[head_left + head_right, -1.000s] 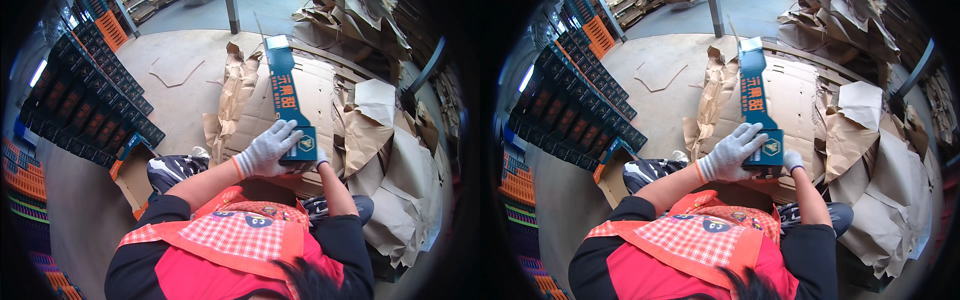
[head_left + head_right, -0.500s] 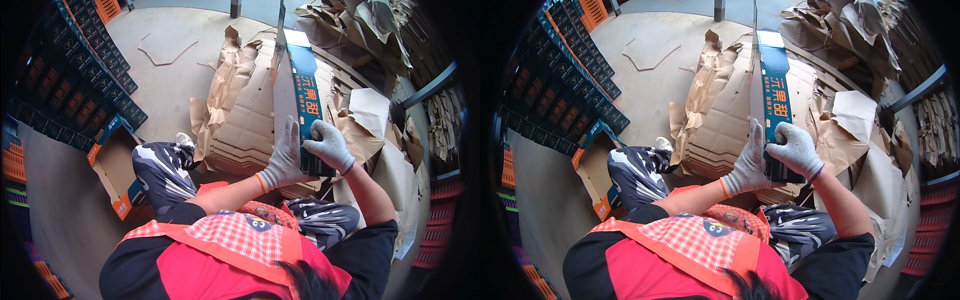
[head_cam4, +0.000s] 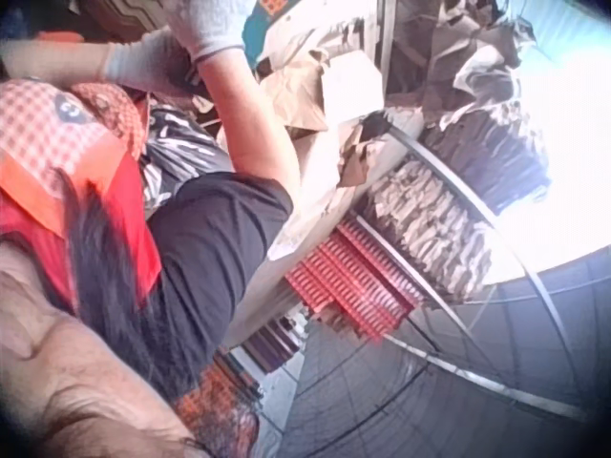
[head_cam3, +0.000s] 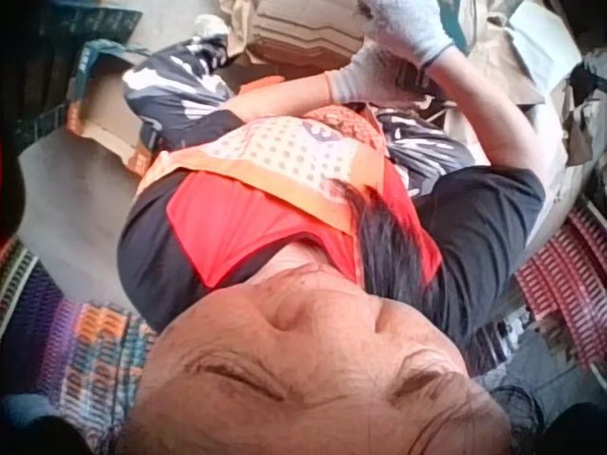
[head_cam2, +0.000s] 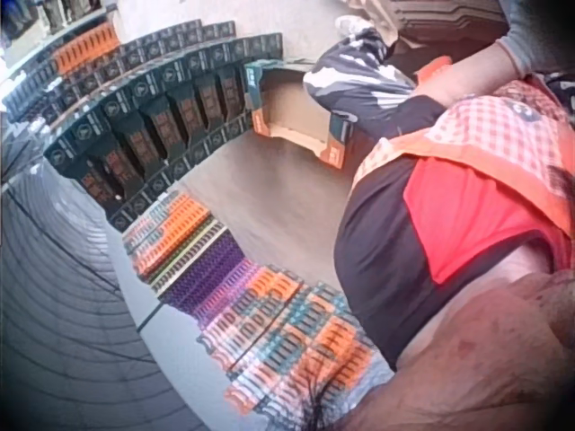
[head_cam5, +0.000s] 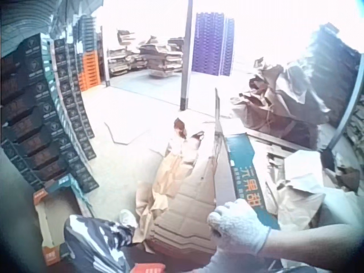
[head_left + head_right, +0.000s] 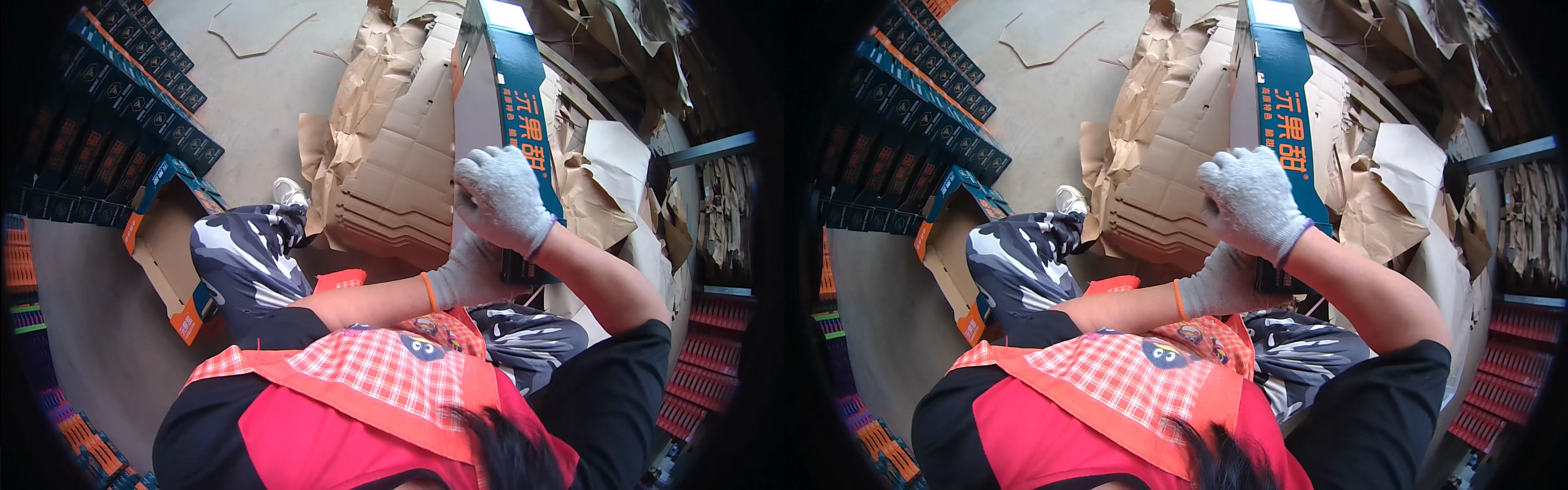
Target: The person folds flat cardboard sheets into rectangular boxes and stacks them on the floor. They repeatedly pick up a sheet, fold the sides and flaps, and place the finished box onto a growing stack.
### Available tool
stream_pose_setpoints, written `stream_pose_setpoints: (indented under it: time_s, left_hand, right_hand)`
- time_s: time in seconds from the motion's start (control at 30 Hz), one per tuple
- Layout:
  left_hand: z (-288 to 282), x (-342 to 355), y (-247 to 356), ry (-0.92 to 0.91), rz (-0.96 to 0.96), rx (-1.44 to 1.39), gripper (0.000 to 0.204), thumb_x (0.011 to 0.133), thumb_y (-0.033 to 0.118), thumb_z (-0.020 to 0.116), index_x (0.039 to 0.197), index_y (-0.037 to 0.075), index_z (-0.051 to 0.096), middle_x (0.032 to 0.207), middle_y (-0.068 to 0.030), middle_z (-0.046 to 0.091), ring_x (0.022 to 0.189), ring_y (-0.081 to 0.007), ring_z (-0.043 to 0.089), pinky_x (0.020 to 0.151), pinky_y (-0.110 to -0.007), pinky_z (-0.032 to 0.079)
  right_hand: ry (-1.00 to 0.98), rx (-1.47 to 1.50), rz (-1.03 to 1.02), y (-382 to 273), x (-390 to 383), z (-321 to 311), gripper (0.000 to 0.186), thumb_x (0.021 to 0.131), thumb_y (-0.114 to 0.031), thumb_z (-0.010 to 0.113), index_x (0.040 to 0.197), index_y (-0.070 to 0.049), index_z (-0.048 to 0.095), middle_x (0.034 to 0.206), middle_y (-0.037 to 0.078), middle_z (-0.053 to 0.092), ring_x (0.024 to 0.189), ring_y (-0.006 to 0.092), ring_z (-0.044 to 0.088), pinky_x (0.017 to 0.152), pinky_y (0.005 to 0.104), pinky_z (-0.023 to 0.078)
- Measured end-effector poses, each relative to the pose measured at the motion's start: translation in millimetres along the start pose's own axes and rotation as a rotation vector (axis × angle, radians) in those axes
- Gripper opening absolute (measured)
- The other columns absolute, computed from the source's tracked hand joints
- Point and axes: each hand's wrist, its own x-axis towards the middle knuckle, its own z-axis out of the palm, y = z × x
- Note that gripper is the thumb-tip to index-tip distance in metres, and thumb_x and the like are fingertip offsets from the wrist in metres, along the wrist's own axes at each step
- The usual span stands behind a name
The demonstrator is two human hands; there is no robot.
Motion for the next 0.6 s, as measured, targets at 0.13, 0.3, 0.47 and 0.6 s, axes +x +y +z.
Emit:
stream_pose_setpoints:
  time_s: [0.13, 0.3, 0.47, 0.6]
  left_hand:
    - [-14, -7, -5, 0.401, 0.316, 0.101, 0.104, 0.054, 0.026, 0.082, 0.137, 0.003, 0.025, 0.135, -0.0220, 0.034, 0.129, -0.0380, 0.032, 0.107, -0.042, 0.030]
    - [-13, -11, -6, 0.308, 0.176, -0.201, 0.106, 0.058, 0.031, 0.084, 0.139, 0.002, 0.022, 0.138, -0.0239, 0.034, 0.130, -0.0368, 0.036, 0.105, -0.042, 0.033]
    - [-19, -33, 6, 0.198, 0.148, 0.117, 0.086, 0.072, 0.030, 0.076, 0.140, 0.003, 0.032, 0.121, -0.0204, 0.054, 0.113, -0.0330, 0.055, 0.096, -0.041, 0.044]
    - [-67, -53, 16, -0.140, 0.327, 0.326, 0.059, 0.078, 0.017, 0.071, 0.131, 0.002, 0.050, 0.109, -0.0200, 0.062, 0.099, -0.0363, 0.060, 0.088, -0.039, 0.048]
  right_hand:
    - [0.289, 0.557, 0.392, 19, 41, -3, 0.008, 0.078, -0.011, 0.065, 0.079, -0.006, 0.058, 0.076, 0.008, 0.057, 0.070, 0.0217, 0.055, 0.067, 0.0318, 0.047]
    - [0.236, 0.962, 1.140, 72, 60, -24, 0.023, 0.087, -0.020, 0.063, 0.103, -0.004, 0.064, 0.086, 0.005, 0.066, 0.067, 0.0103, 0.058, 0.064, 0.0250, 0.049]
    - [-0.033, 0.646, 0.351, 77, 45, 19, 0.019, 0.080, -0.016, 0.071, 0.093, -0.005, 0.065, 0.075, 0.006, 0.064, 0.063, 0.0123, 0.060, 0.060, 0.0302, 0.049]
    - [-0.280, -0.062, 0.232, 122, 1, 69, 0.010, 0.074, -0.021, 0.066, 0.075, -0.012, 0.067, 0.074, 0.014, 0.065, 0.079, 0.0327, 0.063, 0.071, 0.0433, 0.049]
